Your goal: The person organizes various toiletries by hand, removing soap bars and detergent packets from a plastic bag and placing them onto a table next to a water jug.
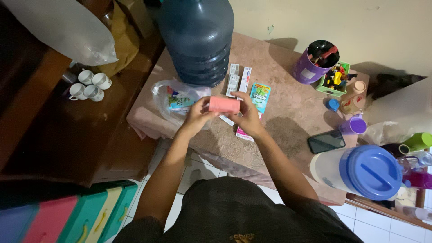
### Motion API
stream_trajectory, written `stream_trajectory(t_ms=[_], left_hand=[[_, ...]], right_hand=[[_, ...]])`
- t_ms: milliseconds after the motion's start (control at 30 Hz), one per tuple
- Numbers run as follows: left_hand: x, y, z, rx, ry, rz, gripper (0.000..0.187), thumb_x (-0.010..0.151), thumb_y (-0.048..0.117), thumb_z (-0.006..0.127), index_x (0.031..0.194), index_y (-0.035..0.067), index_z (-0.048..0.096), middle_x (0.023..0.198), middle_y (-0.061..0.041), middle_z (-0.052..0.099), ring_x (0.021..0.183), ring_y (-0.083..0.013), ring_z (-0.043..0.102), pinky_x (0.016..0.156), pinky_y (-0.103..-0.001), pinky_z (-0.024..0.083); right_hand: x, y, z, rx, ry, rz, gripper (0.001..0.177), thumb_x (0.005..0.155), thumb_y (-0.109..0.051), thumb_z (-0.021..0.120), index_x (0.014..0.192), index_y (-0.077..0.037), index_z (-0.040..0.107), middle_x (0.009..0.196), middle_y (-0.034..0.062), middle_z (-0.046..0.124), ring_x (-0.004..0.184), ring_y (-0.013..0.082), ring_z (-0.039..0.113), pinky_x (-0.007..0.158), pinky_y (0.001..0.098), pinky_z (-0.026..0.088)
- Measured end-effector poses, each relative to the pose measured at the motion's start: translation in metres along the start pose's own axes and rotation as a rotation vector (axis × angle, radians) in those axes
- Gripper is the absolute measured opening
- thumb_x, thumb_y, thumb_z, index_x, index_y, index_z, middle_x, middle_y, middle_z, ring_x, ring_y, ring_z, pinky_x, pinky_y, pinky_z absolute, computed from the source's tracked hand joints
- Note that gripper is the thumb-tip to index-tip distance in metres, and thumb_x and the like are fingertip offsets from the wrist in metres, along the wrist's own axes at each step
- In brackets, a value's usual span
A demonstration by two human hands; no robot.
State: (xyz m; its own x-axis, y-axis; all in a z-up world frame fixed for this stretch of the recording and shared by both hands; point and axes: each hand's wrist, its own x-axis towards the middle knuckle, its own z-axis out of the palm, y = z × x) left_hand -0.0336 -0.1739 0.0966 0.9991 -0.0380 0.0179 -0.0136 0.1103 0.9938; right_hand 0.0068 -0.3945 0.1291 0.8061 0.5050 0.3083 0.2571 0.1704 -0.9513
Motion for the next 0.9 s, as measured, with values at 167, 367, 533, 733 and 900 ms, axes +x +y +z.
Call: stream_trajectory(t_ms=[167, 367, 533, 733, 900], left_hand=[[0.003, 0.001, -0.008, 0.042, -0.131, 0.361, 0.036, 0.090, -0.014, 0.070, 0.120, 0.005, 0.066, 0.132, -0.009, 0.066, 0.125, -0.0213, 0.063, 0.103, -0.030, 0.054], [0.002, 0.012, -0.003, 0.266, -0.020, 0.202, 0.052, 0.083, -0.015, 0.057, 0.127, 0.012, 0.063, 0.143, -0.005, 0.054, 0.124, -0.0166, 0.060, 0.085, -0.024, 0.057], [0.006, -0.026, -0.028, 0.332, 0.161, 0.063, 0.046, 0.087, -0.009, 0.054, 0.128, 0.009, 0.062, 0.130, -0.005, 0.065, 0.111, -0.0152, 0.065, 0.079, -0.026, 0.055], [0.003, -0.074, -0.078, 0.385, 0.277, 0.077, 0.023, 0.091, -0.003, 0.065, 0.113, 0.002, 0.069, 0.108, -0.008, 0.074, 0.100, -0.0166, 0.069, 0.088, -0.030, 0.055], [0.002, -0.094, -0.100, 0.423, 0.288, 0.018, 0.021, 0.089, 0.001, 0.063, 0.109, 0.003, 0.069, 0.105, -0.005, 0.074, 0.095, -0.0152, 0.070, 0.084, -0.029, 0.056]], right_hand=[[0.000, -0.008, -0.013, 0.025, -0.172, 0.090, 0.069, 0.086, -0.003, 0.080, 0.147, -0.003, 0.048, 0.131, 0.0109, 0.064, 0.121, 0.0174, 0.061, 0.108, 0.0343, 0.050], [0.002, -0.016, -0.011, -0.453, -0.128, 0.184, 0.075, 0.069, -0.011, 0.090, 0.138, -0.006, 0.059, 0.114, 0.0079, 0.069, 0.101, 0.0200, 0.065, 0.092, 0.0336, 0.053], [-0.008, 0.015, -0.010, -0.983, 0.027, 0.051, 0.073, 0.059, -0.010, 0.092, 0.126, -0.010, 0.063, 0.118, 0.0095, 0.070, 0.105, 0.0347, 0.059, 0.090, 0.0453, 0.050], [-0.040, 0.141, -0.006, -0.946, 0.099, 0.148, 0.063, 0.067, -0.005, 0.083, 0.125, -0.008, 0.059, 0.122, 0.0161, 0.063, 0.108, 0.0409, 0.061, 0.090, 0.0484, 0.053], [-0.057, 0.208, 0.009, -0.894, 0.045, 0.378, 0.055, 0.072, -0.002, 0.074, 0.124, -0.010, 0.056, 0.121, 0.0174, 0.062, 0.107, 0.0436, 0.065, 0.088, 0.0506, 0.055]])
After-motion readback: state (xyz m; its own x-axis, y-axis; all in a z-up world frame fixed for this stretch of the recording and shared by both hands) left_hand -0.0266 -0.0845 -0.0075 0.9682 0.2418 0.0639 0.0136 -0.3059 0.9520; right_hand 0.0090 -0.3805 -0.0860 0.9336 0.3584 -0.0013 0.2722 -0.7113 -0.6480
